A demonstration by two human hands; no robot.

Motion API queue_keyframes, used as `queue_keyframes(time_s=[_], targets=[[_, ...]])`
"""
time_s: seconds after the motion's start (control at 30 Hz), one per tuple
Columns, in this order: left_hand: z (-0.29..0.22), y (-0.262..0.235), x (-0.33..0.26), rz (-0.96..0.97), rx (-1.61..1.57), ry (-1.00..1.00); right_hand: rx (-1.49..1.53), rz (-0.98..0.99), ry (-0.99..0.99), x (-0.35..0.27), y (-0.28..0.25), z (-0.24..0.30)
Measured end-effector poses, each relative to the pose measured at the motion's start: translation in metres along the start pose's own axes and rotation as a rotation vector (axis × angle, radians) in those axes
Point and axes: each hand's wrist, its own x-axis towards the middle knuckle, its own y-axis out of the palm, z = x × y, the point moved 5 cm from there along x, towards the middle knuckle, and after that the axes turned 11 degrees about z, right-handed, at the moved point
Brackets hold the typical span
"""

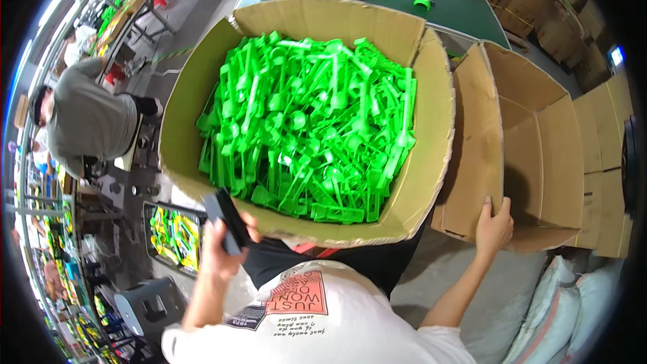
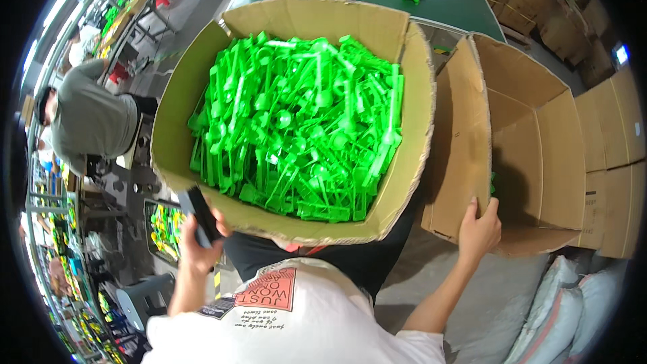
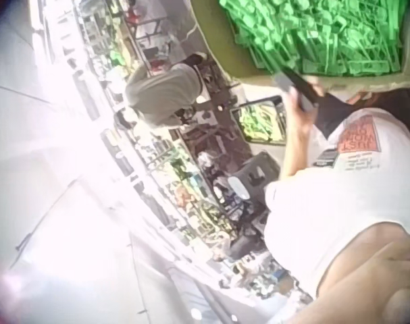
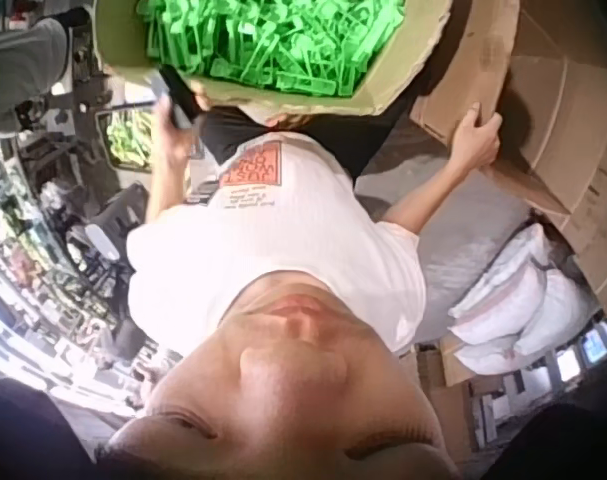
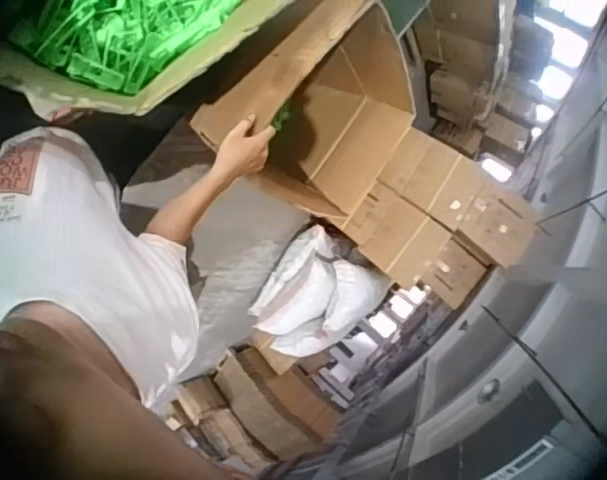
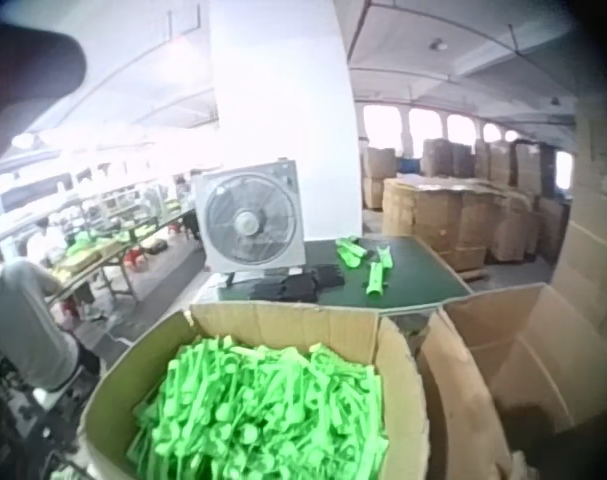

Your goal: The person assembles black panels onto green plastic housings by hand.

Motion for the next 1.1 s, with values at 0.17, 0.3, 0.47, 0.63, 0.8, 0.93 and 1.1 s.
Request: queue_keyframes(time_s=[0.17,0.3,0.47,0.63,0.8,0.93,1.1], targets=[[0.058,0.002,-0.061,0.0,-0.271,-0.014,0.043,-0.257,-0.192,0.01,-0.012,-0.004],[0.086,-0.019,-0.061,-0.011,-0.306,-0.171,0.736,-0.156,-0.625,-0.012,-0.051,0.098],[0.079,-0.019,-0.065,0.002,-0.448,-0.217,0.523,0.102,-1.212,-0.126,-0.062,0.247],[0.081,-0.016,-0.076,0.116,-0.405,-0.208,0.604,0.468,-1.46,-0.187,-0.029,0.267],[0.095,-0.012,-0.086,0.191,-0.469,-0.202,0.476,1.005,-1.189,-0.233,0.019,0.244],[0.106,-0.008,-0.09,0.223,-0.439,-0.274,0.66,1.174,-0.874,-0.24,0.045,0.23],[0.113,-0.006,-0.093,0.44,-0.404,-0.301,0.742,1.232,-0.74,-0.249,0.065,0.202]])
